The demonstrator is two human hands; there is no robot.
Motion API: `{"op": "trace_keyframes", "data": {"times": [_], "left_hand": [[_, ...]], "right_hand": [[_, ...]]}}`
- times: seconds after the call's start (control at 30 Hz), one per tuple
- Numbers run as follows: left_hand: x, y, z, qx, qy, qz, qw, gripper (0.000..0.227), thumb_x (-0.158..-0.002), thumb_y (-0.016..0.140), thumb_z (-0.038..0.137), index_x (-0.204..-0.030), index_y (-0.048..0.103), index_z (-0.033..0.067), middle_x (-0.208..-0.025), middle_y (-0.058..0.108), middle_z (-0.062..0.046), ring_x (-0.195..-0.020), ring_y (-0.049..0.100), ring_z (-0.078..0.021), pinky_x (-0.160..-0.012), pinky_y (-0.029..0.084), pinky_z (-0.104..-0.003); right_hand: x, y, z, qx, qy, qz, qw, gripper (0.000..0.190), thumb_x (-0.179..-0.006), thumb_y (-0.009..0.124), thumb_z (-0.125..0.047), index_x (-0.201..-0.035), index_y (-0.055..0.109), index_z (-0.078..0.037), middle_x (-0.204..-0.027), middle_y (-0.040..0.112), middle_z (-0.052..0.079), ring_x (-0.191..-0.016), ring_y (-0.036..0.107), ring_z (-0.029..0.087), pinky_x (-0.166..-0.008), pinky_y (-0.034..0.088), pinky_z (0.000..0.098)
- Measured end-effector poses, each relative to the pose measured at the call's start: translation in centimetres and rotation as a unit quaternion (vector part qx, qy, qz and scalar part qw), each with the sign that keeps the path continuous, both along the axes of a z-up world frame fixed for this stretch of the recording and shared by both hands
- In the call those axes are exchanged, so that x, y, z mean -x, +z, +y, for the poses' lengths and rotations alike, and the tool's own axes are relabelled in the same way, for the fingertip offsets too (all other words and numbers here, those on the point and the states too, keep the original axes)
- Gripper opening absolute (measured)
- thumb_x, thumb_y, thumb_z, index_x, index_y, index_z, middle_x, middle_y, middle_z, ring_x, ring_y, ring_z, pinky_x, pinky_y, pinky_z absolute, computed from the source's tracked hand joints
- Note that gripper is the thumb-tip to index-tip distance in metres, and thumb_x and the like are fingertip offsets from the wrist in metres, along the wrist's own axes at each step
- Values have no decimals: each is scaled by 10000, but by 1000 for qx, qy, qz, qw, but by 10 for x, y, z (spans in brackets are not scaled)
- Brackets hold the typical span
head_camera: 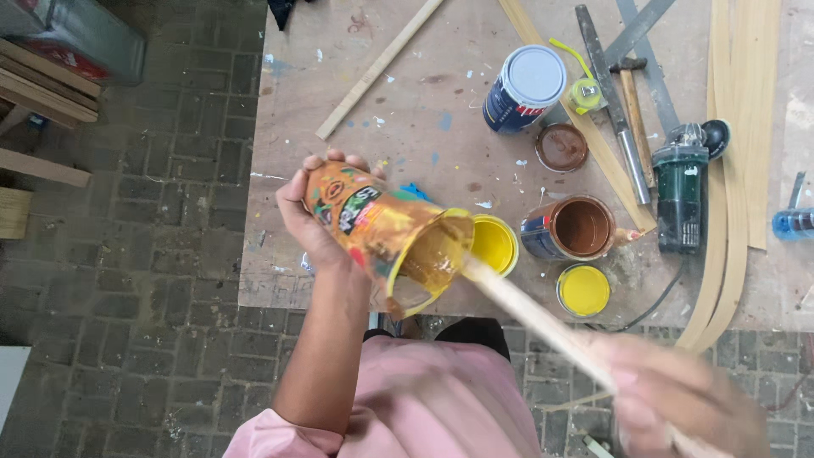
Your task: The person pours yellow paint from a can into a smaller container holding brown paint. They then use a wooden stick to stir the mixture thoroughly, blending the colors together.
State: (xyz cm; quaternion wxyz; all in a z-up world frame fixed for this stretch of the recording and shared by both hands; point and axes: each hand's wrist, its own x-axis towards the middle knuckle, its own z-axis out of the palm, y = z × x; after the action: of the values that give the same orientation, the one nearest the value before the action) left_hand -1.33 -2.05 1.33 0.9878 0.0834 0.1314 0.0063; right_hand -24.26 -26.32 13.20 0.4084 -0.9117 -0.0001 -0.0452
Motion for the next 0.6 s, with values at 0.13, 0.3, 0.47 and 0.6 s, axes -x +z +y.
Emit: {"op": "trace_keyframes", "data": {"times": [0.13, 0.3, 0.47, 0.6], "left_hand": [[6, -8, -6, -27, -69, 56, 996, 148, -778, 610, 288, -792, 641, 144, -874, 638, -48, -805, 629, -225, -713, 556, -453], [25, -16, -20, -57, -116, 124, 984, 181, -837, 583, 300, -835, 647, 131, -868, 653, -74, -799, 620, -250, -788, 521, -453], [35, -39, -31, -26, -161, 189, 968, 188, -864, 585, 295, -877, 607, 109, -821, 627, -93, -788, 614, -245, -799, 515, -402], [41, -59, -29, 18, -166, 212, 963, 193, -830, 625, 274, -860, 619, 84, -841, 616, -120, -820, 625, -303, -821, 532, -429]], "right_hand": [[-44, -8, 48, 11, 125, -179, 976, 194, -881, 614, -169, -1067, 658, -130, -1155, 734, 119, -1045, 809, 237, -840, 679, 301], [-66, -19, 37, 95, 160, -234, 954, 191, -899, 580, -227, -961, 712, -104, -1062, 721, 138, -905, 767, 222, -696, 632, 271], [-77, -15, 47, 92, 192, -217, 953, 210, -939, 521, -258, -896, 690, -141, -1027, 729, 85, -835, 750, 201, -678, 593, 284], [-84, -8, 52, 132, 143, -221, 956, 79, -890, 628, -114, -898, 700, -84, -978, 732, 62, -821, 726, 163, -714, 578, 282]]}}
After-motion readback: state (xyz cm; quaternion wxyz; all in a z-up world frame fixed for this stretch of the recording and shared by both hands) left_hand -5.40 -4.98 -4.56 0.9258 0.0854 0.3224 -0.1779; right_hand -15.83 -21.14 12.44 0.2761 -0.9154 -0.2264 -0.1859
